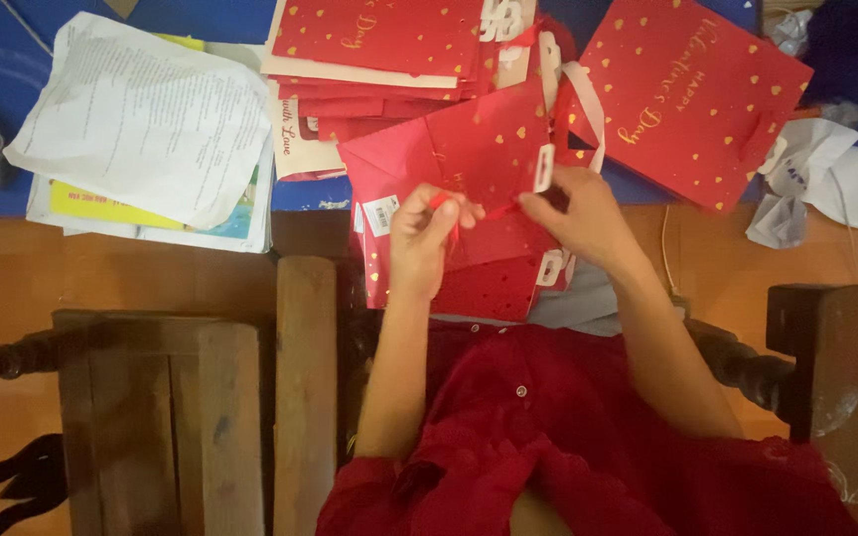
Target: The person assembles red Valentine's Day gift bags by threading white handles through the bag slots and securing them with red ribbons. The person works on multiple bags one at a time, placing each completed bag aside.
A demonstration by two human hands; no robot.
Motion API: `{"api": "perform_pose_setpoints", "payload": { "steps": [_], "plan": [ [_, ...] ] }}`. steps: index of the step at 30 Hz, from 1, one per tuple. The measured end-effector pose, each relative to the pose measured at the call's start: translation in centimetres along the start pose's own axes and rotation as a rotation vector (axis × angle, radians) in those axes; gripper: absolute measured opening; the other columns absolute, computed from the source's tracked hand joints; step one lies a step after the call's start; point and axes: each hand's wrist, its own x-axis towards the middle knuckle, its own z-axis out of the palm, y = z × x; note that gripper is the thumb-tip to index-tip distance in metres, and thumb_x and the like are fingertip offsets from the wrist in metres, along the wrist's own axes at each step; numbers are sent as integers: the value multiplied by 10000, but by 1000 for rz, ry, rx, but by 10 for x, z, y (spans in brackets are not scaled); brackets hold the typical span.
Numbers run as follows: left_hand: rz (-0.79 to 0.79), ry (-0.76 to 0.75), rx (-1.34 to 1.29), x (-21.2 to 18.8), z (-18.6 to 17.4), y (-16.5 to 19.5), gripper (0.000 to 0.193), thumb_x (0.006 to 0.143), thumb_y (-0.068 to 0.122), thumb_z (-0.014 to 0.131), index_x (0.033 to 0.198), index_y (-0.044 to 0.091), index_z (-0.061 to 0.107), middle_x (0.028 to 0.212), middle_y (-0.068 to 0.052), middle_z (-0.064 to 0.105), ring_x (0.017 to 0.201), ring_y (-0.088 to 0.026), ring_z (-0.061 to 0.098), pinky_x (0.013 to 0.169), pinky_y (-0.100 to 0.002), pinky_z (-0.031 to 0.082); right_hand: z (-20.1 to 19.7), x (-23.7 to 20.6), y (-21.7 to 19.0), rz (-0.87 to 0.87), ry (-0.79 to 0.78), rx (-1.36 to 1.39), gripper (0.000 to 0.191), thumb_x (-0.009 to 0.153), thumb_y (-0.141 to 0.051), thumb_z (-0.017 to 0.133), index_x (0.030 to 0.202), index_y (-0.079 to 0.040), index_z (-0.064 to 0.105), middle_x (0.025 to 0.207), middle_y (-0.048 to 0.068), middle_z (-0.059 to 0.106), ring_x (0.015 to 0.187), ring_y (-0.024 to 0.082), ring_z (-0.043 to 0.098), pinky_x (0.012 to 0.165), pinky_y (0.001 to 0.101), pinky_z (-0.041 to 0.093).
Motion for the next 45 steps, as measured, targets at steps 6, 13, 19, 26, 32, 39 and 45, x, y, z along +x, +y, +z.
{"api": "perform_pose_setpoints", "payload": {
  "steps": [6,13,19,26,32,39,45],
  "plan": [
    [211,-508,-4,-23,5,85,40,1080,96,656,1074,71,624,887,-54,652,834,-186,645,972,-410,556,4,3,0,239,93,-19,301,1010,-287,647,1058,7,693,773,149,678,678,191,574,644,367,469],
    [253,-152,-122,-7,6,64,57,1085,97,638,1044,69,611,867,-56,616,740,-151,630,748,-341,606,4,-1,-2,129,116,33,323,1005,-228,624,1242,-9,608,980,125,721,826,174,659,751,340,520],
    [25,182,224,38,16,-9,112,965,-3,681,1014,21,583,902,-57,627,729,-137,651,684,-307,631,3,-3,3,-64,119,99,390,1018,-187,642,1357,-7,572,1132,139,717,1006,190,676,864,343,528],
    [157,258,316,42,29,-40,138,957,-36,706,1061,7,626,1003,-59,674,933,-125,677,827,-275,605,5,-4,0,138,85,32,359,984,-176,651,1313,-43,592,1035,131,726,871,205,683,790,343,532],
    [286,248,668,36,45,-20,134,932,-22,738,1044,16,675,1007,-57,731,940,-116,711,859,-258,567,5,-6,-6,-17,114,84,325,1005,-143,638,1307,-29,602,1075,144,730,954,200,695,844,342,535],
    [448,225,877,33,57,-7,155,914,-20,755,1039,40,685,985,-66,724,874,-169,710,776,-277,560,5,-4,-9,77,93,56,358,988,-153,637,1327,-46,598,1060,144,734,907,201,702,809,342,540],
    [594,178,1000,32,53,-5,194,880,-83,752,999,35,653,948,-83,683,850,-225,646,751,-332,527,5,-5,-10,44,105,53,495,983,-149,638,1464,-83,536,1097,165,725,948,227,702,845,358,539]
  ]
}}
